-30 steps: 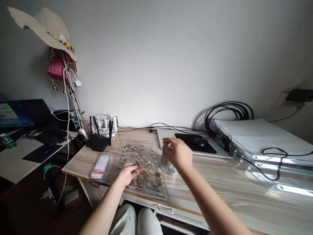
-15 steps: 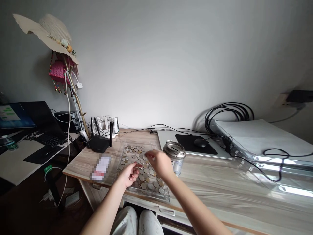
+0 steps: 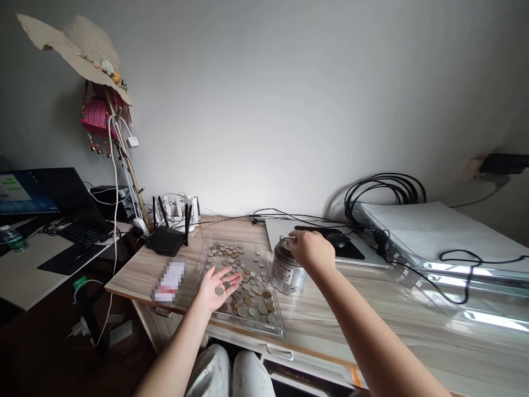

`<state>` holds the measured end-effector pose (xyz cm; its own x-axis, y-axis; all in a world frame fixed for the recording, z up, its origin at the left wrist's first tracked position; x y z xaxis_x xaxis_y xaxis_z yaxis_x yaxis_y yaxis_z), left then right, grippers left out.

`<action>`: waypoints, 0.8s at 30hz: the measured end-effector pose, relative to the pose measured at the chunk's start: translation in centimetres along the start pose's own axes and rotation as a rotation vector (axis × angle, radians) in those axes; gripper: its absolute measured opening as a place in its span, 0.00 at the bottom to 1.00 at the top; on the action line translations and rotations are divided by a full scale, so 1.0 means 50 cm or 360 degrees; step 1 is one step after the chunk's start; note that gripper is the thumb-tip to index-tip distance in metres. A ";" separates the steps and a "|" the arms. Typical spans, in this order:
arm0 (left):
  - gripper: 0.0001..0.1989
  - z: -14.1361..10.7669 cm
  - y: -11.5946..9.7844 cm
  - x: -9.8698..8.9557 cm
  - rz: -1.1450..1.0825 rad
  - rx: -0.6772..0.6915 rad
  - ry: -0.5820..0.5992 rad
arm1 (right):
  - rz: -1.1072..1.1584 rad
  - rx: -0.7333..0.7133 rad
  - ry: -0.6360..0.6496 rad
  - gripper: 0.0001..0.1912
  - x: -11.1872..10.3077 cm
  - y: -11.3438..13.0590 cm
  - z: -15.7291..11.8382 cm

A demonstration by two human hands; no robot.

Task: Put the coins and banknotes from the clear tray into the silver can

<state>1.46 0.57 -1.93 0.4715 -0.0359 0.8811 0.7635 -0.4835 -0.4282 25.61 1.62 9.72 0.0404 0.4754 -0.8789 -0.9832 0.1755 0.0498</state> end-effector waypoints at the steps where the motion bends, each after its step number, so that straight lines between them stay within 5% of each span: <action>1: 0.27 0.001 0.001 -0.001 0.0001 -0.0008 0.0011 | 0.0028 -0.0054 -0.0112 0.15 -0.005 0.020 -0.016; 3: 0.26 0.002 0.003 -0.001 0.0003 -0.0014 0.0032 | 0.0170 -0.0265 -0.0186 0.15 -0.006 0.073 -0.057; 8: 0.24 0.003 0.002 0.001 0.0051 -0.0012 -0.0107 | 0.0494 -0.1007 0.0229 0.14 0.041 0.209 -0.170; 12: 0.25 0.006 0.002 -0.004 0.0050 -0.0040 -0.0182 | 0.0435 -0.1025 0.0272 0.13 0.075 0.240 -0.203; 17: 0.25 0.004 0.005 -0.004 0.0014 -0.0096 0.0006 | 0.0521 -0.0880 0.0111 0.15 0.043 0.194 -0.165; 21: 0.27 0.003 0.003 -0.005 0.0055 -0.0082 0.0057 | 0.0587 -0.0310 -0.0087 0.14 -0.006 0.081 -0.069; 24: 0.29 0.005 0.001 -0.006 0.0088 -0.0098 0.0035 | 0.0304 0.0053 0.0084 0.13 -0.012 0.005 -0.004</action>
<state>1.45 0.80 -2.28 0.5019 -0.0830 0.8609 0.7076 -0.5330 -0.4639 25.29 1.20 10.15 -0.1563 0.4572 -0.8755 -0.9657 0.1154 0.2326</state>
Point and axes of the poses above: each hand's wrist, its own z-axis towards the middle knuckle, its own x-axis out of the palm, y = z × x, the point moved 2 cm from there along z, towards the middle knuckle, and after that the axes turned 9 degrees about -z, right-handed, at the moved point
